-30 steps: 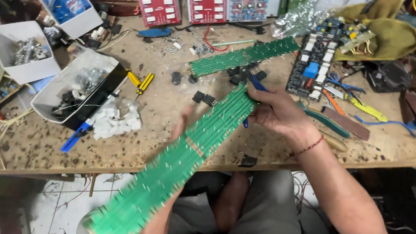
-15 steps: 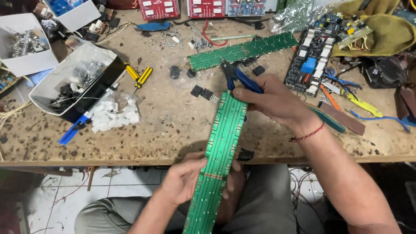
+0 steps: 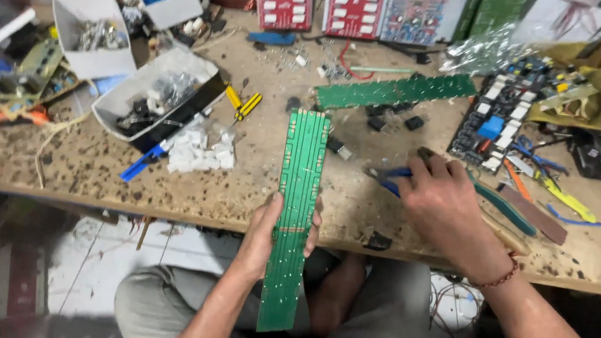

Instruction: Trimming excess component leads on a printed circuit board using wire cutters

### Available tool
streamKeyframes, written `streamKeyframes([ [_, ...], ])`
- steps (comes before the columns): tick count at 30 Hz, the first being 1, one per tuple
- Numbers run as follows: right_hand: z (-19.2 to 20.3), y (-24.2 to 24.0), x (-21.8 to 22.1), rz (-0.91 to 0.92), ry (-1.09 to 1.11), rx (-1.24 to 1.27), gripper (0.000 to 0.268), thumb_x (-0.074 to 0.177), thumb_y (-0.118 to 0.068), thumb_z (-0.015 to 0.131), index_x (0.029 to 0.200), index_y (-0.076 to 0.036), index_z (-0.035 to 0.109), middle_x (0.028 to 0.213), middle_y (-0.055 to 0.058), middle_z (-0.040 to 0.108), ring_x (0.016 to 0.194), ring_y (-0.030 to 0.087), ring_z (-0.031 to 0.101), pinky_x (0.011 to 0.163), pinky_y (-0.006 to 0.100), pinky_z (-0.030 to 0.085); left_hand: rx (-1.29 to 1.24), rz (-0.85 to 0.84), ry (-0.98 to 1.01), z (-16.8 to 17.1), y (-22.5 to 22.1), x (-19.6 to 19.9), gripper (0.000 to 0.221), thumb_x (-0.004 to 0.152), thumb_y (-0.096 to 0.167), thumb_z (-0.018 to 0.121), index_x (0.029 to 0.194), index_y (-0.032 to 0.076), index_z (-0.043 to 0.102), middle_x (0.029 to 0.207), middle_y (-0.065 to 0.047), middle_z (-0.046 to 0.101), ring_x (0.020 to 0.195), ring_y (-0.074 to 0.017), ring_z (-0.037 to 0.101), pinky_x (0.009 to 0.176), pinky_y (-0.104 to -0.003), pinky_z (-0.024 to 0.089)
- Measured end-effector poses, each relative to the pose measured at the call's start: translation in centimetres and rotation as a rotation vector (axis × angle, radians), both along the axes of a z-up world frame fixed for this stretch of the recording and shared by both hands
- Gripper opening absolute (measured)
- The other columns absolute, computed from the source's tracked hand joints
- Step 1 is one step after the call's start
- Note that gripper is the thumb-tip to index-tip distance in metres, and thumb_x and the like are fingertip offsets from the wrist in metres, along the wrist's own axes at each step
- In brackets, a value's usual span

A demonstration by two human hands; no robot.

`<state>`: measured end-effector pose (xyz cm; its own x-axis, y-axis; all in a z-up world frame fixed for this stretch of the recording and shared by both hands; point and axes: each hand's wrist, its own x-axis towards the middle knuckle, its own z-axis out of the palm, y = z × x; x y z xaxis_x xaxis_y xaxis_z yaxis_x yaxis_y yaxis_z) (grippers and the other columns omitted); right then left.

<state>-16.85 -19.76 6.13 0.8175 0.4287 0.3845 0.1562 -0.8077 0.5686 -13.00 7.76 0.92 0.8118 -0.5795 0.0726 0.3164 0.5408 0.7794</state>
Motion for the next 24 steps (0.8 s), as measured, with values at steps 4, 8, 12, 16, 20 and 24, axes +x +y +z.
streamKeyframes([
  [4,-0.2,-0.4,0.5,0.016,0.079,0.028,0.006,0.089,-0.019,0.071,0.092,-0.017,0.076,0.099,0.006,0.072,0.083,0.025,0.071,0.074,0.041,0.057,0.034,0.039,0.109,-0.8,0.8,-0.7,0.066,0.102,0.05,0.045,0.123,-0.011,0.061,0.091,-0.016,0.071,0.06,-0.0225,0.063,0.05,-0.033,0.052],
  [8,-0.7,0.4,0.4,0.051,0.033,0.301,0.021,0.08,0.0,0.069,0.1,-0.005,0.072,0.115,0.017,0.068,0.095,0.036,0.068,0.083,0.047,0.056,0.013,0.072,0.081,-1.4,1.2,-1.2,0.062,0.103,0.048,0.045,0.114,-0.01,0.064,0.091,-0.016,0.07,0.059,-0.0223,0.063,0.049,-0.033,0.052],
  [12,-2.4,1.4,1.7,0.096,0.072,0.486,0.024,0.08,0.0,0.068,0.104,-0.002,0.067,0.108,0.018,0.06,0.087,0.037,0.063,0.077,0.047,0.057,-0.042,0.069,0.09,-1.3,1.6,-1.2,0.065,0.103,0.049,0.044,0.123,-0.01,0.06,0.091,-0.015,0.069,0.06,-0.0207,0.063,0.049,-0.032,0.052],
  [16,-5.9,0.6,3.7,0.157,-0.077,0.597,0.021,0.096,-0.014,0.072,0.106,0.004,0.068,0.116,0.025,0.063,0.1,0.041,0.064,0.086,0.048,0.055,-0.08,0.083,0.15,-2.4,2.7,-1.3,0.066,0.102,0.05,0.046,0.127,-0.01,0.059,0.093,-0.014,0.068,0.06,-0.021,0.062,0.05,-0.032,0.05],
  [20,-6.2,-0.1,3.1,0.255,-0.145,0.68,0.017,0.102,0.003,0.066,0.105,0.018,0.058,0.117,0.034,0.055,0.106,0.047,0.058,0.094,0.05,0.054,-0.032,0.123,0.232,-3.9,4.2,-1.8,0.065,0.103,0.051,0.043,0.111,-0.009,0.065,0.081,-0.018,0.068,0.058,-0.0222,0.062,0.05,-0.031,0.049],
  [24,-7.3,-0.9,2.8,0.187,-0.128,0.632,0.02,0.107,0.001,0.069,0.104,0.018,0.059,0.121,0.036,0.059,0.108,0.048,0.062,0.094,0.052,0.057,-0.032,0.082,0.228,-3.0,4.8,-2.6,0.07,0.098,0.06,0.045,0.098,-0.006,0.068,0.066,-0.018,0.063,0.053,-0.0198,0.057,0.052,-0.028,0.045],
])
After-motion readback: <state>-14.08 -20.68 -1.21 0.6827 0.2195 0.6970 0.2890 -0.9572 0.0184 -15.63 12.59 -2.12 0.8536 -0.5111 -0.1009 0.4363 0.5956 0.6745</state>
